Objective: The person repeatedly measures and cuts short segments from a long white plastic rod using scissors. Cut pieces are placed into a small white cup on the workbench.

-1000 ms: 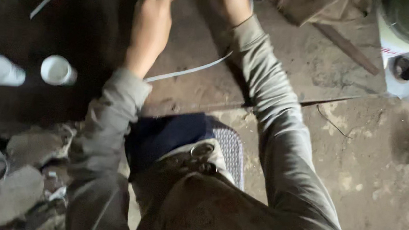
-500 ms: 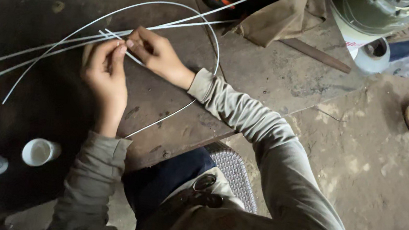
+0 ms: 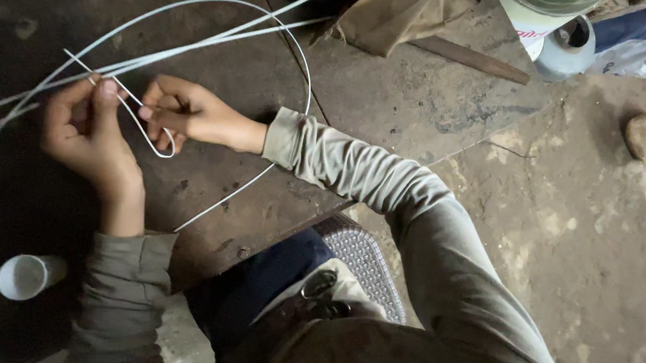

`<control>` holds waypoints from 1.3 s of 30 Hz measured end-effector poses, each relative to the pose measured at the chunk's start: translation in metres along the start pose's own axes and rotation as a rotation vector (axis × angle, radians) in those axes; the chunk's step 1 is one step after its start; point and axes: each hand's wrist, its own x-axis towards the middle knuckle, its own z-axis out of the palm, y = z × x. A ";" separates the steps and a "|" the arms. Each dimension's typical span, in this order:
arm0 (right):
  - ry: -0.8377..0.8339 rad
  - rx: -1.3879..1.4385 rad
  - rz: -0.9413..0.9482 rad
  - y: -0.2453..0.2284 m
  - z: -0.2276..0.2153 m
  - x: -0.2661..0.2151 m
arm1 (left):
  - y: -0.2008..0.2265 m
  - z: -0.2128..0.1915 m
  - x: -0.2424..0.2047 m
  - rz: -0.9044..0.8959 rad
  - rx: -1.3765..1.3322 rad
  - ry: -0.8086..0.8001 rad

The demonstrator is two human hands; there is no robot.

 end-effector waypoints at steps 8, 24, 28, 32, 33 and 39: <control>-0.057 -0.071 0.086 -0.014 0.006 0.000 | 0.001 -0.001 0.002 0.296 0.295 -0.043; 0.097 -0.064 0.004 -0.007 -0.007 0.005 | -0.003 -0.010 0.008 -0.004 -0.043 -0.042; 0.161 0.052 -0.030 -0.020 -0.003 0.002 | -0.005 -0.002 0.001 0.029 0.140 -0.095; 0.064 0.404 0.149 -0.025 -0.004 -0.005 | -0.007 0.002 -0.001 0.097 0.131 -0.185; 0.076 0.391 0.198 -0.024 -0.005 -0.003 | -0.006 0.002 -0.001 0.121 0.151 -0.193; 0.033 0.159 0.062 -0.003 -0.018 0.006 | 0.000 0.000 -0.002 0.012 0.108 -0.159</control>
